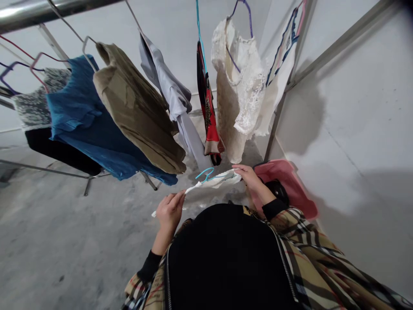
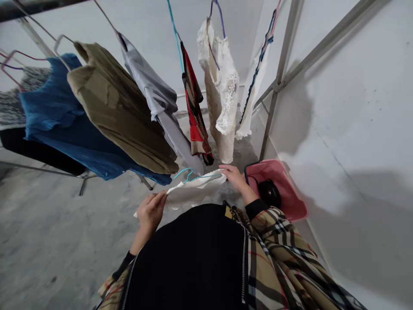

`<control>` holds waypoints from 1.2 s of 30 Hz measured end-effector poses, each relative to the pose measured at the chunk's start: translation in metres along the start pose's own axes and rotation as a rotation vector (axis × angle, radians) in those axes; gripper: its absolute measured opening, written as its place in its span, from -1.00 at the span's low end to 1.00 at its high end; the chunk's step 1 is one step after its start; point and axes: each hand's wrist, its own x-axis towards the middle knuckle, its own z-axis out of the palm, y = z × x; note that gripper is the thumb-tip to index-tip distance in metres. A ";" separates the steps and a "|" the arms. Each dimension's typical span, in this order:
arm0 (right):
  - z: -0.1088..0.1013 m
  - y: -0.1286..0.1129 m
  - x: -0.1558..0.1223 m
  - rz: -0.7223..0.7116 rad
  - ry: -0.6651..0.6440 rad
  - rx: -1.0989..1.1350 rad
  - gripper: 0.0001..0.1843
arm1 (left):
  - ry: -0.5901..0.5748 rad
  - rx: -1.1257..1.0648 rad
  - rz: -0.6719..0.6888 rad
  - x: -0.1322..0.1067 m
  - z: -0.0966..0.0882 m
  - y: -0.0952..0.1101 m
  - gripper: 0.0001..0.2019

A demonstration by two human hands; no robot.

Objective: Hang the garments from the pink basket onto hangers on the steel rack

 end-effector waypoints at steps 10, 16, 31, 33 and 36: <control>-0.014 -0.043 -0.023 -0.254 -0.408 -0.833 -0.46 | -0.041 -0.308 -0.198 0.004 0.013 0.000 -0.73; -0.020 -0.087 -0.045 -0.292 -0.393 -1.251 -0.59 | -0.081 -0.424 -0.240 0.012 0.009 -0.005 -0.74; -0.019 -0.104 -0.070 -0.955 -0.331 -0.890 -0.68 | -0.102 -0.569 -0.276 0.026 0.003 -0.008 -0.76; -0.022 -0.111 -0.076 -0.991 -0.296 -0.881 -0.71 | -0.103 -0.545 -0.263 0.026 0.001 -0.015 -0.76; -0.029 -0.123 -0.083 -0.992 -0.245 -0.885 -0.73 | -0.035 -0.499 -0.308 0.024 -0.001 -0.027 -0.78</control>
